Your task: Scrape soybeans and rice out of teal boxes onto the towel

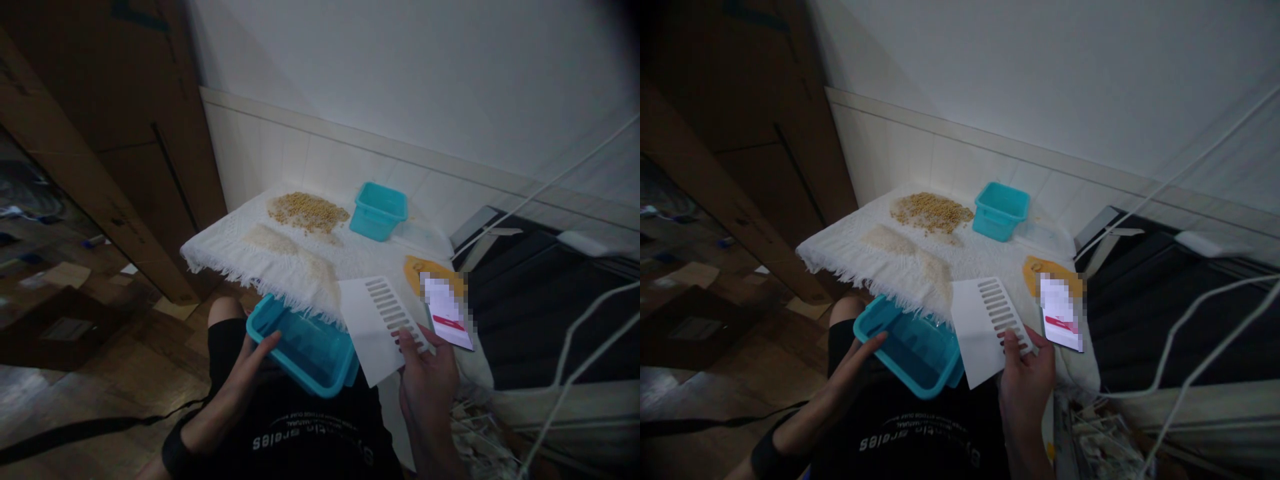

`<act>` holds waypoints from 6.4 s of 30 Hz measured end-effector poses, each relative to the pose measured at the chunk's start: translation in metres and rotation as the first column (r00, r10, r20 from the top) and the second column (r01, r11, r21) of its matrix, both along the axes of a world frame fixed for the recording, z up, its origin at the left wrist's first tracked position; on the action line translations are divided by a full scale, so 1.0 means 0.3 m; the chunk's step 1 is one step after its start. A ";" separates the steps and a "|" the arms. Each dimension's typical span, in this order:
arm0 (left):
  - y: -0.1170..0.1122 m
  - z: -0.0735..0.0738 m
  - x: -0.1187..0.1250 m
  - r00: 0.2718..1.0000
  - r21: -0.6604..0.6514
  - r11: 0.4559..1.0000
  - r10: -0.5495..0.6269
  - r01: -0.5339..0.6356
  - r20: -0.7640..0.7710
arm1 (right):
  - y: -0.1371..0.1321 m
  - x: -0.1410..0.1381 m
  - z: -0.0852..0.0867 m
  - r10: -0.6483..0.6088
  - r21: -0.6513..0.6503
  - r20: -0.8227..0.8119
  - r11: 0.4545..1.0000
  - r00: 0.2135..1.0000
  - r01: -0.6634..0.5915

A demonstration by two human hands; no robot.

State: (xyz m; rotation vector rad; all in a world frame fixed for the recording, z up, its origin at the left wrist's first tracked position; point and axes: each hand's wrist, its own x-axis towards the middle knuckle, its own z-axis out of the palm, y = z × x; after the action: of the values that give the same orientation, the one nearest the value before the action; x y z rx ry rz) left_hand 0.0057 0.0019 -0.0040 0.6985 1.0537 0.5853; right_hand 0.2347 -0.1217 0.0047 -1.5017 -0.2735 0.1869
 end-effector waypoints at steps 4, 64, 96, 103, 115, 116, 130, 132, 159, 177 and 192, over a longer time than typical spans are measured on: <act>0.000 0.002 0.002 1.000 -0.007 1.000 -0.002 0.002 -0.012 | -0.026 -0.008 0.025 0.051 -0.077 0.059 0.996 0.997 -0.046; 0.024 -0.018 -0.016 1.000 -0.007 1.000 -0.008 0.008 0.010 | 0.128 0.045 0.133 0.216 -0.257 0.958 0.939 0.190 0.227; 0.040 -0.002 -0.027 0.999 -0.008 1.000 0.017 -0.017 -0.038 | 0.166 0.030 0.144 0.240 -0.243 0.970 0.967 0.043 0.078; 0.040 -0.008 -0.032 1.000 0.015 1.000 0.004 -0.004 -0.013 | 0.155 0.032 0.128 0.258 -0.258 0.966 0.966 0.003 0.003; 0.044 0.019 -0.041 0.999 0.048 0.998 -0.033 0.034 -0.005 | 0.108 -0.003 0.153 0.319 -0.310 0.947 0.938 0.035 -0.152; 0.044 0.020 -0.041 0.999 0.040 0.999 -0.034 0.034 -0.009 | 0.098 -0.009 0.155 0.332 -0.323 0.943 0.933 0.032 -0.155; 0.052 -0.006 -0.053 1.000 0.093 0.996 -0.015 0.015 0.006 | 0.249 0.055 0.150 0.195 -0.194 0.979 0.981 0.056 -0.013; 0.059 -0.004 -0.057 1.000 0.102 0.995 -0.003 0.003 -0.006 | 0.271 0.063 0.141 0.200 -0.198 0.979 0.979 0.047 -0.037; 0.073 0.004 -0.084 0.998 0.184 0.983 0.010 -0.022 0.068 | 0.195 -0.021 0.134 0.327 -0.310 0.945 0.886 -0.009 -0.346; 0.111 0.002 -0.089 1.000 0.066 0.997 0.027 -0.028 0.007 | 0.347 -0.020 0.086 0.331 -0.308 0.944 0.878 0.002 -0.366; 0.089 0.002 -0.091 0.999 0.151 0.988 0.013 -0.019 0.038 | 0.208 -0.003 0.133 0.206 -0.193 0.972 0.974 0.116 -0.118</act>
State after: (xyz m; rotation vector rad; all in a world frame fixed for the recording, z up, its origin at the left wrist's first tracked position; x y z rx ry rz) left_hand -0.0217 0.0285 -0.0035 0.8092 0.9883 0.6949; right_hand 0.2337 -0.0591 0.0447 -1.4340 -1.5882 -0.7516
